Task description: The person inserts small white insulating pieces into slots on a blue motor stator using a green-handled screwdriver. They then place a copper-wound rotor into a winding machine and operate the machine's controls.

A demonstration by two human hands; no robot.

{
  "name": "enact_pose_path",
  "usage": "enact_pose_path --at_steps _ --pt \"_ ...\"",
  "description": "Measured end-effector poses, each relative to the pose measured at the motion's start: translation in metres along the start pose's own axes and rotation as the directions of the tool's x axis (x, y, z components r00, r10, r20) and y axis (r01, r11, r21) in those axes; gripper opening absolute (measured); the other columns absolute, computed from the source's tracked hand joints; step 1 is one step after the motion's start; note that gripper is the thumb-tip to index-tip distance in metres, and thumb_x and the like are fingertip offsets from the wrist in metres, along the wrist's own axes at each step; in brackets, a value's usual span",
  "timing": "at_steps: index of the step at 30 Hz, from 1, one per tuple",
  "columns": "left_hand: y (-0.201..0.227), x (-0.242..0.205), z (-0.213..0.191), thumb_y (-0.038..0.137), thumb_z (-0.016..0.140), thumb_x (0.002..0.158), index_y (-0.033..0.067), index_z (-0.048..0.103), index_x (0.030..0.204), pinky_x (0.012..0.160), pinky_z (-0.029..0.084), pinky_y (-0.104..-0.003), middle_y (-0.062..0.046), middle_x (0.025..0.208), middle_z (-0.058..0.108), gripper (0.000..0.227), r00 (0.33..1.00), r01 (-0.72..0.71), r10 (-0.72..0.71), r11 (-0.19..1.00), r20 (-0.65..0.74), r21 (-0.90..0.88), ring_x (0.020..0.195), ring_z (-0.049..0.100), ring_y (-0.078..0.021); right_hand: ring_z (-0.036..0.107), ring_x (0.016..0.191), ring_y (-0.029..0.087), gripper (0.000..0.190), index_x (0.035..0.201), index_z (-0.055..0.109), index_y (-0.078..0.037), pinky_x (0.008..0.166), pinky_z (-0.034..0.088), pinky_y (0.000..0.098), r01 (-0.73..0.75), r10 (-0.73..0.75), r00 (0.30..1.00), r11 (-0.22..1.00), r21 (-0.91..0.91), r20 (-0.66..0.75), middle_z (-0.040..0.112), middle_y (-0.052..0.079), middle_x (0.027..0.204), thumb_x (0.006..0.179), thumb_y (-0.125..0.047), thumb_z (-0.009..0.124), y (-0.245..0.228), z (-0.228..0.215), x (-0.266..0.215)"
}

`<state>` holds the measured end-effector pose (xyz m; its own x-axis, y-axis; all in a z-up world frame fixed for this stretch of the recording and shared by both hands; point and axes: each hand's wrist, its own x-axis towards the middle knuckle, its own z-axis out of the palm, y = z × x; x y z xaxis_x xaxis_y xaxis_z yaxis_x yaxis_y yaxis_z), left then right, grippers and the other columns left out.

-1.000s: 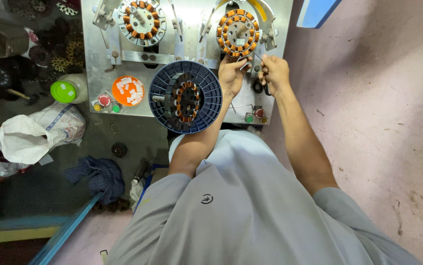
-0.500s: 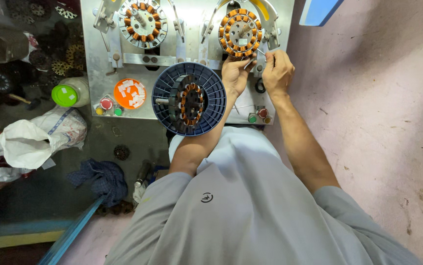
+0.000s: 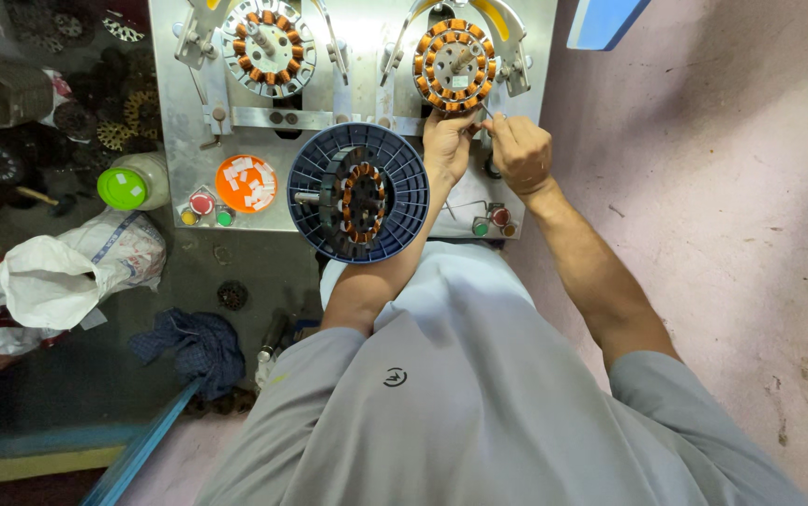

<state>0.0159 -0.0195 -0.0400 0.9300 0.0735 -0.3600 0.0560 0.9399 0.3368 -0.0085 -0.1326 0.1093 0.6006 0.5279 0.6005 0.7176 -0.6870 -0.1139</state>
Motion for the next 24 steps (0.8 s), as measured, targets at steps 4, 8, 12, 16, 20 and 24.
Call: enact_pose_path --at_steps 4,8,12,16,20,24 --pt "-0.004 -0.004 -0.003 -0.009 0.070 0.092 -0.0035 0.063 0.118 0.076 0.057 -0.038 -0.013 0.102 0.071 0.028 0.999 -0.038 0.036 0.986 0.011 0.163 0.084 0.068 -0.0231 0.057 0.063 0.025 0.015 0.109 0.071 0.009 0.055 0.047 0.0370 -0.040 0.040 0.999 0.999 0.020 0.006 0.057 0.011 0.075 0.100 -0.003 0.075 -0.009 -0.001 -0.003" --pt "0.001 -0.026 0.009 -0.006 0.068 0.089 -0.0071 0.060 0.117 0.069 0.054 -0.037 -0.013 0.095 0.069 0.029 0.996 -0.092 0.087 0.887 0.033 0.453 0.076 0.064 -0.0228 0.060 0.064 0.028 0.012 0.106 0.072 0.003 0.056 0.048 0.0401 -0.232 0.228 0.967 0.972 0.029 0.111 0.061 0.012 0.076 0.099 -0.006 0.075 -0.023 -0.003 -0.037" --pt "0.017 -0.088 0.024 0.001 0.071 0.076 0.0001 0.052 0.129 0.071 0.057 -0.034 -0.018 0.103 0.065 0.057 0.948 -0.105 0.317 0.363 -0.016 0.926 0.079 0.068 -0.0214 0.066 0.075 0.033 0.008 0.099 0.071 -0.007 0.065 0.054 0.0435 -0.401 0.360 0.903 0.902 0.158 0.235 0.067 0.012 0.087 0.097 -0.014 0.073 -0.032 -0.010 -0.081" --pt "0.054 -0.147 0.038 0.006 0.071 0.079 0.0002 0.051 0.134 0.079 0.056 -0.034 -0.021 0.126 0.055 0.059 0.939 -0.296 0.213 0.099 0.270 0.950 0.083 0.069 -0.0242 0.067 0.074 0.035 0.011 0.094 0.073 -0.008 0.065 0.053 0.0469 -0.461 0.401 0.820 0.885 0.057 0.409 0.069 0.012 0.084 0.093 -0.019 0.075 -0.034 -0.008 -0.091" --pt "0.103 -0.192 0.045 0.017 0.074 0.085 0.0046 0.055 0.134 0.089 0.054 -0.037 -0.016 0.126 0.060 0.054 0.948 -0.275 -0.174 -0.031 0.266 0.961 0.092 0.071 -0.0233 0.070 0.077 0.034 0.024 0.092 0.074 -0.008 0.064 0.054 0.0454 -0.436 0.430 0.709 0.890 -0.132 0.558 0.072 0.013 0.085 0.084 -0.030 0.082 -0.037 -0.014 -0.057" --pt "0.136 -0.223 0.056 0.027 0.076 0.086 0.0076 0.056 0.136 0.098 0.051 -0.041 -0.015 0.129 0.062 0.058 0.865 -0.345 -0.417 -0.092 0.279 0.934 0.111 0.066 -0.0274 0.074 0.070 0.022 0.025 0.097 0.073 -0.010 0.066 0.056 0.0379 -0.704 0.617 0.676 0.702 0.107 0.403 0.075 0.009 0.080 0.091 -0.031 0.084 -0.037 -0.032 0.006"
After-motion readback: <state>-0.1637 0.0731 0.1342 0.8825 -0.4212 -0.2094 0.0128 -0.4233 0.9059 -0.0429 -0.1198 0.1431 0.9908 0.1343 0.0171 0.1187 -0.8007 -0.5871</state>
